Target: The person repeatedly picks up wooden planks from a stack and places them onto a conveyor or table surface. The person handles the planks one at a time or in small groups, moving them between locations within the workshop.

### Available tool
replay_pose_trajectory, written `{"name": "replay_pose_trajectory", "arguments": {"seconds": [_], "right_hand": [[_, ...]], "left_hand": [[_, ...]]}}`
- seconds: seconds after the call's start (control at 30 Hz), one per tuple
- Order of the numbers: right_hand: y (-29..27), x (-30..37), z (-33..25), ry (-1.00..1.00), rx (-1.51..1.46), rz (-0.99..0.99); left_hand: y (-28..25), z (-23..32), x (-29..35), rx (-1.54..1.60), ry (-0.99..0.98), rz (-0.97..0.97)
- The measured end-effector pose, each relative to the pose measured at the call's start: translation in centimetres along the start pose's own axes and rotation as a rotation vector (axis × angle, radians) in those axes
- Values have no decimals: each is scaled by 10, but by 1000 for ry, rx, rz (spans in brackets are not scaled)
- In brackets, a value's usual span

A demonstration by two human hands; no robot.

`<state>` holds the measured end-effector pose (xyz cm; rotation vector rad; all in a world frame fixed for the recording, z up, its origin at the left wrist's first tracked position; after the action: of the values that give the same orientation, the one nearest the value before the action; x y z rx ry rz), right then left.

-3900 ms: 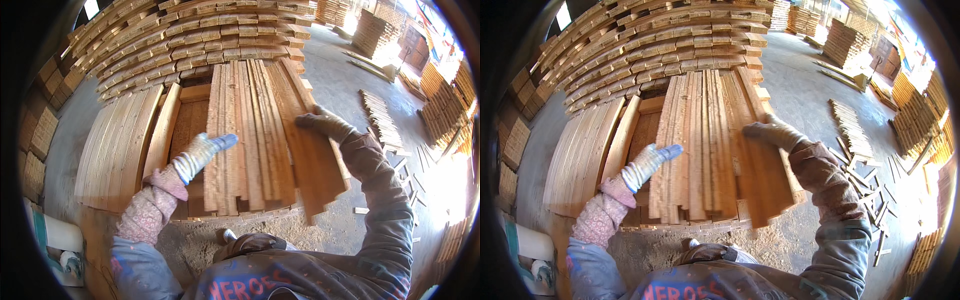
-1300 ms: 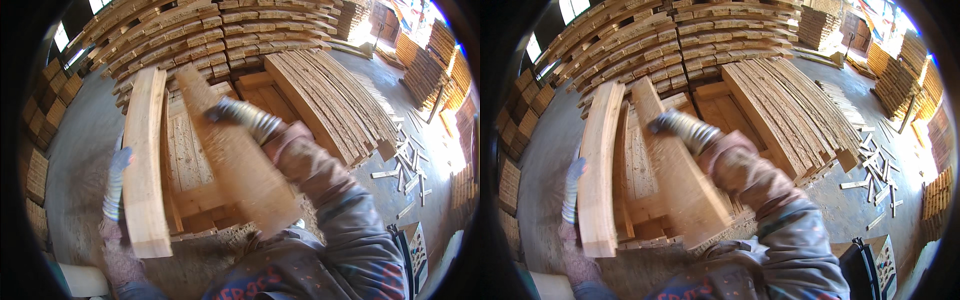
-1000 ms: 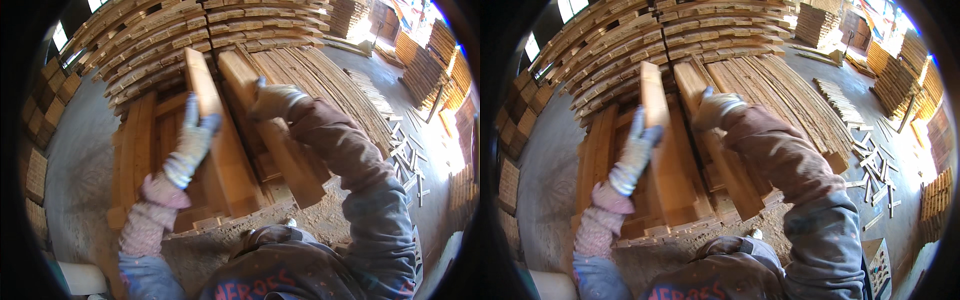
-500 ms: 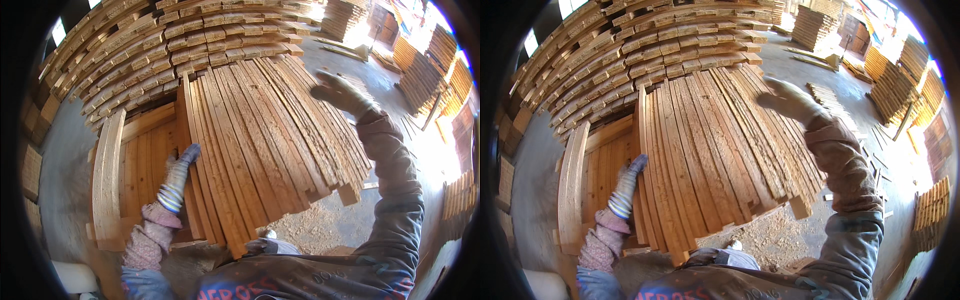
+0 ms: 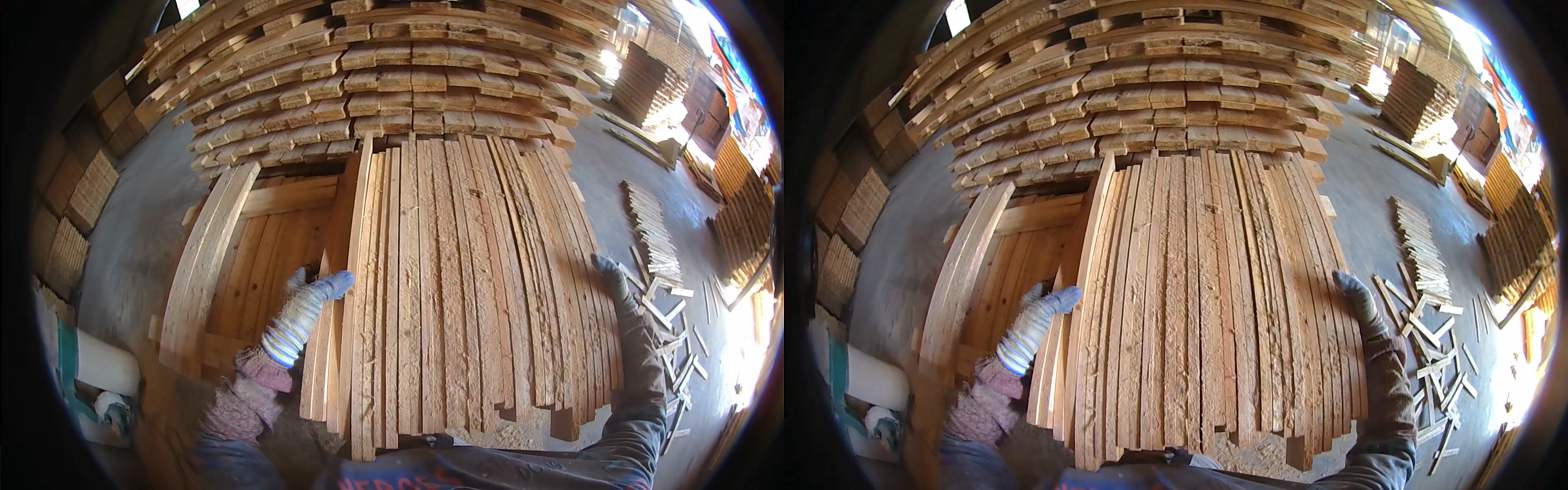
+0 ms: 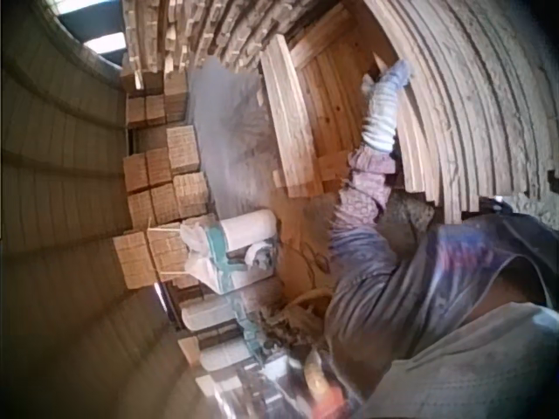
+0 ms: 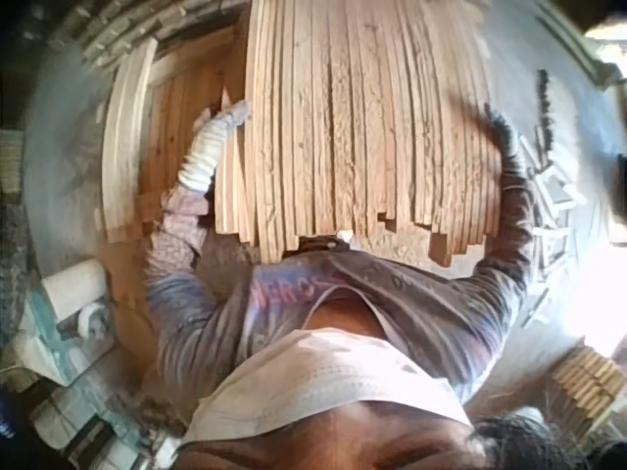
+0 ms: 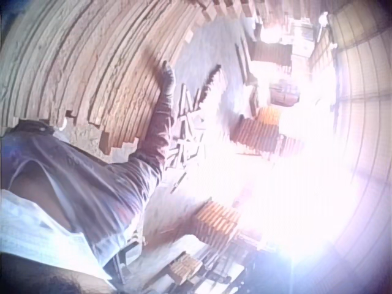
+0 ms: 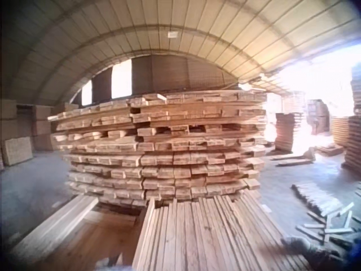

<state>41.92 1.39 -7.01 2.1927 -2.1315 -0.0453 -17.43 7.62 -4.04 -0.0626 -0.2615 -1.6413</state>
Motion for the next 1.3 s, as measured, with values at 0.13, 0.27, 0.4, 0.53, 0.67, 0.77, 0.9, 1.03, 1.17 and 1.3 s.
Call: {"name": "replay_pose_trajectory", "arguments": {"seconds": [0.13, 0.27, 0.4, 0.53, 0.67, 0.77, 0.9, 1.03, 1.17, 1.3], "right_hand": [[-36, 2, 23, -114, -68, -96], [-56, 1, 38, -210, -138, -181], [-73, 3, 55, -297, -199, -272], [-56, -9, 57, -371, -85, -234], [-34, -13, 49, -436, 43, -148], [-8, -14, 41, -428, -58, -184], [-5, 1, 27, -338, -195, -183], [2, 23, 13, -441, -167, -237], [-7, 72, -5, -606, -84, -164], [4, 138, 44, -725, 47, 237]], "left_hand": [[13, 29, 2, -478, -93, -180], [17, 17, -4, -608, 24, -374], [9, 12, -8, -272, -6, -440], [-21, -12, -27, -273, 96, -403], [-43, -33, -53, -477, 29, -396], [-66, -33, -61, -562, 122, -365], [-108, -75, -88, -437, 217, -428], [-151, -116, -127, -321, 159, -447], [-92, -64, -138, -218, 96, -292], [52, 66, -36, 164, -332, -474]]}}
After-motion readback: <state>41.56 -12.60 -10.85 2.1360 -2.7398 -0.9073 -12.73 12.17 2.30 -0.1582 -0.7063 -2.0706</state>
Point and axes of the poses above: each hand's wrist, its own x-axis away from the middle knuckle, its own y-axis out of the palm, z = x × y, the point moved 3 cm from there along -x, towards the middle knuckle, and after that the axes turned 1 degree about -x, right-handed, at the moved point
